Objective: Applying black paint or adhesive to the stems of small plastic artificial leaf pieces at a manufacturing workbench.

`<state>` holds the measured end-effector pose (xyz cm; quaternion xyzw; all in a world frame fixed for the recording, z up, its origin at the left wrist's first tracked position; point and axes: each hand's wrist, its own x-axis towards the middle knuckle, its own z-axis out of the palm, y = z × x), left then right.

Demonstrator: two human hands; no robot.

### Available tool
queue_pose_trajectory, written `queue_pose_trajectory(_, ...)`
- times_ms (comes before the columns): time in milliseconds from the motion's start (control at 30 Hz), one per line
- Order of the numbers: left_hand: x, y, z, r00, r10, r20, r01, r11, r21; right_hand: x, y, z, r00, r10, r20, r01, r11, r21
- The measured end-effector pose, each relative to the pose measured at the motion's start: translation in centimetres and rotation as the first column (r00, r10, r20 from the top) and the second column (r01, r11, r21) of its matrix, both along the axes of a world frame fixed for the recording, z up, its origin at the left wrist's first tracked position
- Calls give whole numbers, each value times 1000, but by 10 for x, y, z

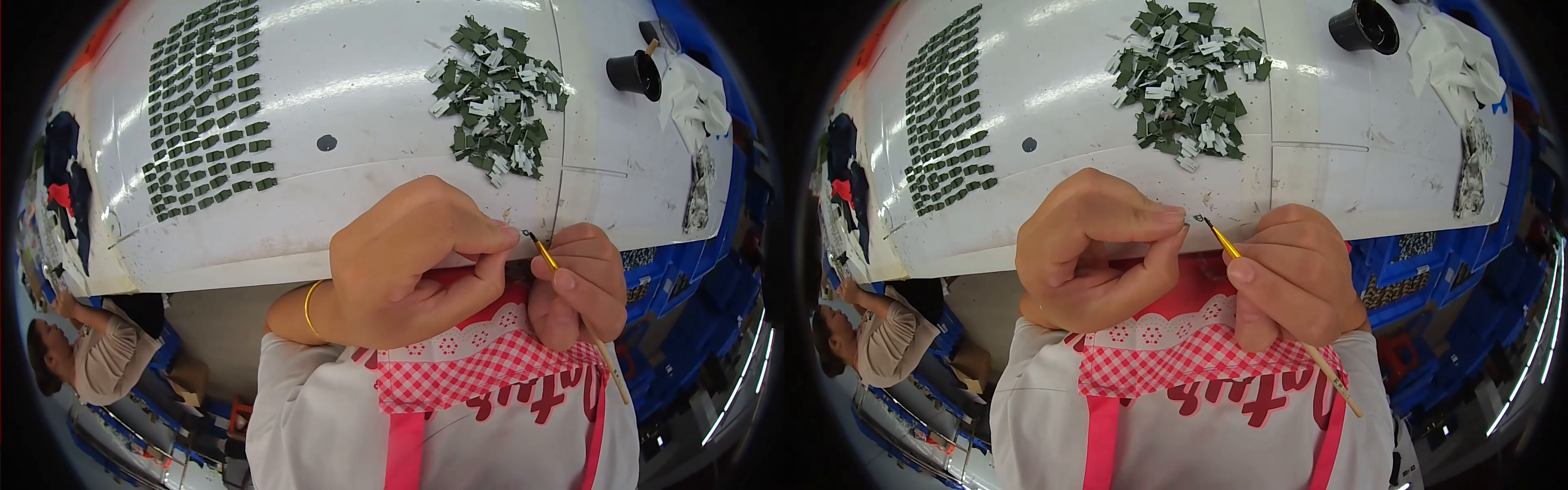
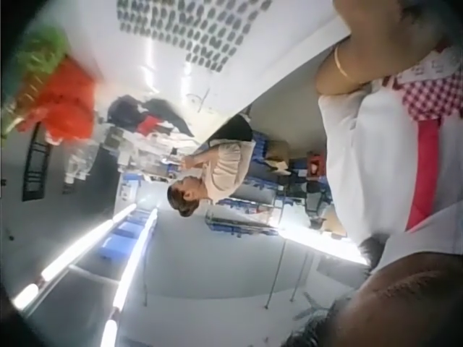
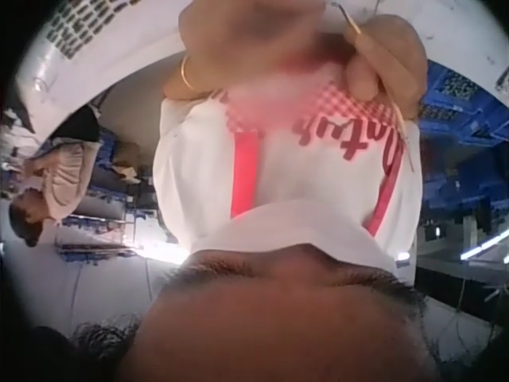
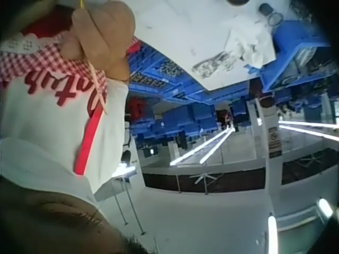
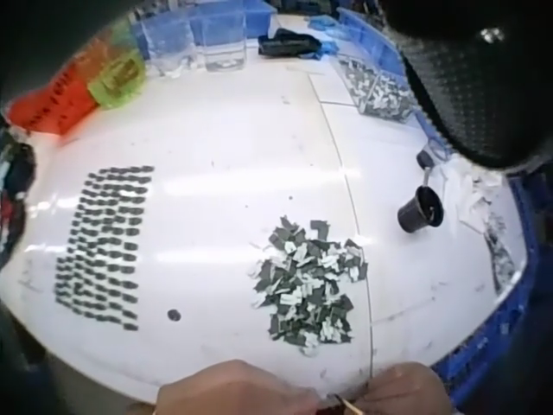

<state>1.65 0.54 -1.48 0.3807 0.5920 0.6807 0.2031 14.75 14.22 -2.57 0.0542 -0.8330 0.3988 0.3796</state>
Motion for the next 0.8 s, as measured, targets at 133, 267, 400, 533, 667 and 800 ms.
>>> queue_pose_trajectory(133,0,0,0,1000,-7,-12,7,1000,-4,0,0,0,1000,4,2,-3,1000,-10)
queue_pose_trajectory(267,-1,0,-1,1000,-5,-29,6,1000,5,-1,0,0,1000,10,8,-10,1000,-7)
queue_pose_trajectory(400,2,0,1,1000,-7,17,7,1000,-11,0,1,-1,1000,-16,-26,15,999,-38)
queue_pose_trajectory(533,3,-1,-1,1000,-10,12,10,1000,7,2,2,-2,1000,2,-27,-3,999,-34)
queue_pose_trajectory(667,2,-1,-2,1000,-16,-6,16,1000,3,2,2,-1,1000,4,-12,-4,999,-32)
queue_pose_trajectory(800,2,-1,-1,1000,-18,-23,18,1000,-4,1,2,1,1000,2,8,-2,1000,-31)
